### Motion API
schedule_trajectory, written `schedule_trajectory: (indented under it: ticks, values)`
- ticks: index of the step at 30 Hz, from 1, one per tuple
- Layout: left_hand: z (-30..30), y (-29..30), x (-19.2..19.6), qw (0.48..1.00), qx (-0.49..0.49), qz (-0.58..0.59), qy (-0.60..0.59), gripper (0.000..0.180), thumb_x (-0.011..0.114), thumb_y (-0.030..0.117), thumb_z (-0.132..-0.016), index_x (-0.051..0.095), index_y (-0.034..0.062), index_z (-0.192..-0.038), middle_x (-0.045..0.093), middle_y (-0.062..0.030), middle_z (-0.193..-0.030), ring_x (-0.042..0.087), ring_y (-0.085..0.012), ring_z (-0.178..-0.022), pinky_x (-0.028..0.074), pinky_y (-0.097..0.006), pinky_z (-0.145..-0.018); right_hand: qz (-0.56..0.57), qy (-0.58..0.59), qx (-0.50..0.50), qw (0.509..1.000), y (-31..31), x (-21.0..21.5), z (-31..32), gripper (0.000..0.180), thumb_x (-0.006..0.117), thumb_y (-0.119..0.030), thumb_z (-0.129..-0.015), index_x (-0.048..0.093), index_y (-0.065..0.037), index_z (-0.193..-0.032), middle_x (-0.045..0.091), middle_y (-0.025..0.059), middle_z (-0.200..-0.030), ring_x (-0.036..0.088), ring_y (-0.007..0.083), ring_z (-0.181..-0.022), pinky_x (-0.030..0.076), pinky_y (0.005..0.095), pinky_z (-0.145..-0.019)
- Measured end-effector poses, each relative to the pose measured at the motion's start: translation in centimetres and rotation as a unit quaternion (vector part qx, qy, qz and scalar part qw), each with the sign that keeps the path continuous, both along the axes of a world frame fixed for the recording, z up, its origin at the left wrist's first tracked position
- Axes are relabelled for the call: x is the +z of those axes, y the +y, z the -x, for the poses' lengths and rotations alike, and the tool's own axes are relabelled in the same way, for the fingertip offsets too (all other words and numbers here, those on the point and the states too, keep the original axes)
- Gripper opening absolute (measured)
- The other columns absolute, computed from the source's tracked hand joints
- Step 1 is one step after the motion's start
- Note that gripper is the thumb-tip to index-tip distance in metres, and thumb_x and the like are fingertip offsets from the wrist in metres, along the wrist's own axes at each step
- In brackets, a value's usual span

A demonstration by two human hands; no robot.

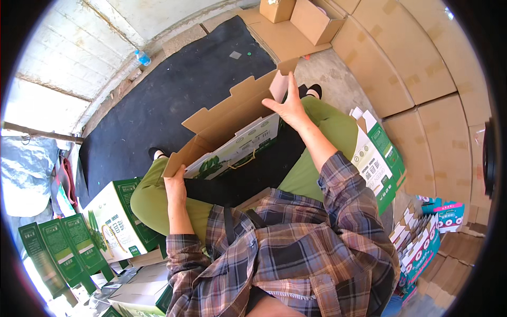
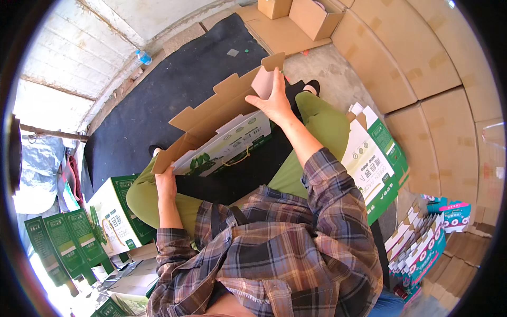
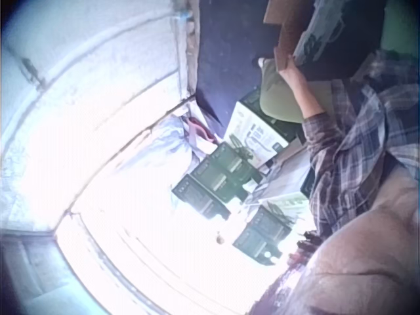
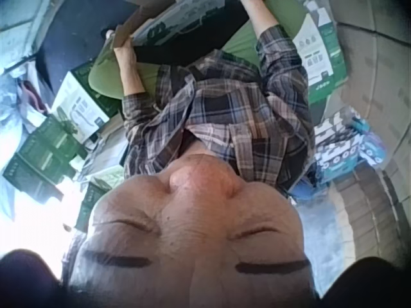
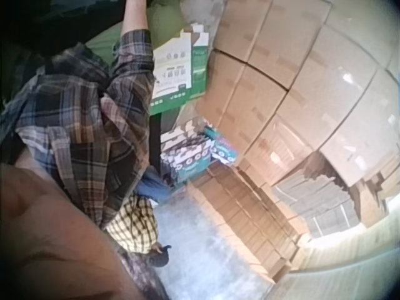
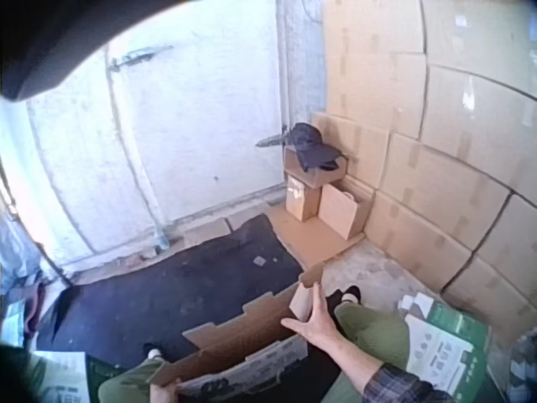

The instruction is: Folding flat cardboard pieces into boxes and stacking them.

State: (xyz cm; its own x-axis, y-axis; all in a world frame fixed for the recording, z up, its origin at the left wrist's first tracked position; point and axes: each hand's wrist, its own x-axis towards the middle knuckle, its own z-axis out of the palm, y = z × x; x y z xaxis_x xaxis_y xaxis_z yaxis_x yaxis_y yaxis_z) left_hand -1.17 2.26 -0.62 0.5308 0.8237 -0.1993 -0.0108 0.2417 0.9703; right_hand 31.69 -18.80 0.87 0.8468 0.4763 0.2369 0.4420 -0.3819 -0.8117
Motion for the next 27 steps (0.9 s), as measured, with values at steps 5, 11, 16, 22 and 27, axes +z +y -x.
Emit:
schedule_trajectory:
  ticks: [5, 11, 16, 22, 27]
  values:
    - [-0.2, -1.2, 0.6, 0.999, -0.03, -0.022, 0.026, 0.035, 0.059, 0.001, -0.086, 0.053, 0.0022, -0.12, 0.058, -0.0058, -0.113, 0.054, -0.0155, -0.106, 0.041, -0.031, -0.093, 0.069, -0.065, -0.05, 0.994, -0.2, 1.0, 0.1, 0.097, 0.065, -0.007, -0.072, 0.003, -0.008, -0.147, 0.022, 0.0292, -0.145, 0.035, 0.0403, -0.13, 0.041, 0.041, -0.099]
    - [-0.5, -3.2, 2.8, 0.997, 0.047, 0.001, -0.068, 0.03, 0.059, 0.013, -0.092, 0.054, 0.0013, -0.119, 0.058, -0.0068, -0.115, 0.055, -0.0173, -0.106, 0.042, -0.032, -0.092, -0.052, 0.166, -0.026, 0.984, -2.7, 3.1, 0.8, 0.059, 0.05, 0.002, -0.075, 0.041, 0.0, -0.134, 0.057, 0.0206, -0.121, 0.058, 0.0319, -0.109, 0.045, 0.0372, -0.09]
    - [-1.1, -2.8, 2.8, 0.977, 0.167, 0.041, -0.123, 0.036, 0.052, 0.021, -0.096, 0.046, 0.0006, -0.126, 0.056, -0.01, -0.118, 0.055, -0.0216, -0.107, 0.043, -0.035, -0.092, -0.133, 0.233, -0.039, 0.963, -3.2, 3.1, 2.8, 0.043, 0.053, 0.002, -0.078, 0.051, 0.003, -0.122, 0.061, 0.0113, -0.113, 0.056, 0.0228, -0.106, 0.042, 0.0314, -0.091]
    - [-0.3, 0.1, 2.6, 0.966, 0.237, -0.075, -0.072, 0.04, 0.051, 0.014, -0.095, 0.042, 0.0024, -0.132, 0.053, -0.0126, -0.123, 0.053, -0.0221, -0.112, 0.045, -0.037, -0.09, -0.219, 0.341, -0.048, 0.913, -4.4, -1.4, 2.7, 0.047, 0.057, 0.002, -0.077, 0.05, 0.002, -0.123, 0.057, 0.011, -0.118, 0.055, 0.0224, -0.108, 0.042, 0.0329, -0.091]
    - [-1.8, 2.3, 6.6, 0.665, 0.135, -0.606, 0.414, 0.063, 0.054, -0.002, -0.08, 0.039, 0.0127, -0.139, 0.043, -0.0151, -0.136, 0.047, -0.0285, -0.121, 0.04, -0.042, -0.097, -0.189, 0.401, -0.06, 0.894, -5.7, -1.5, 3.2, 0.041, 0.059, 0.001, -0.078, 0.053, 0.001, -0.118, 0.059, 0.0071, -0.11, 0.057, 0.019, -0.097, 0.045, 0.0317, -0.081]
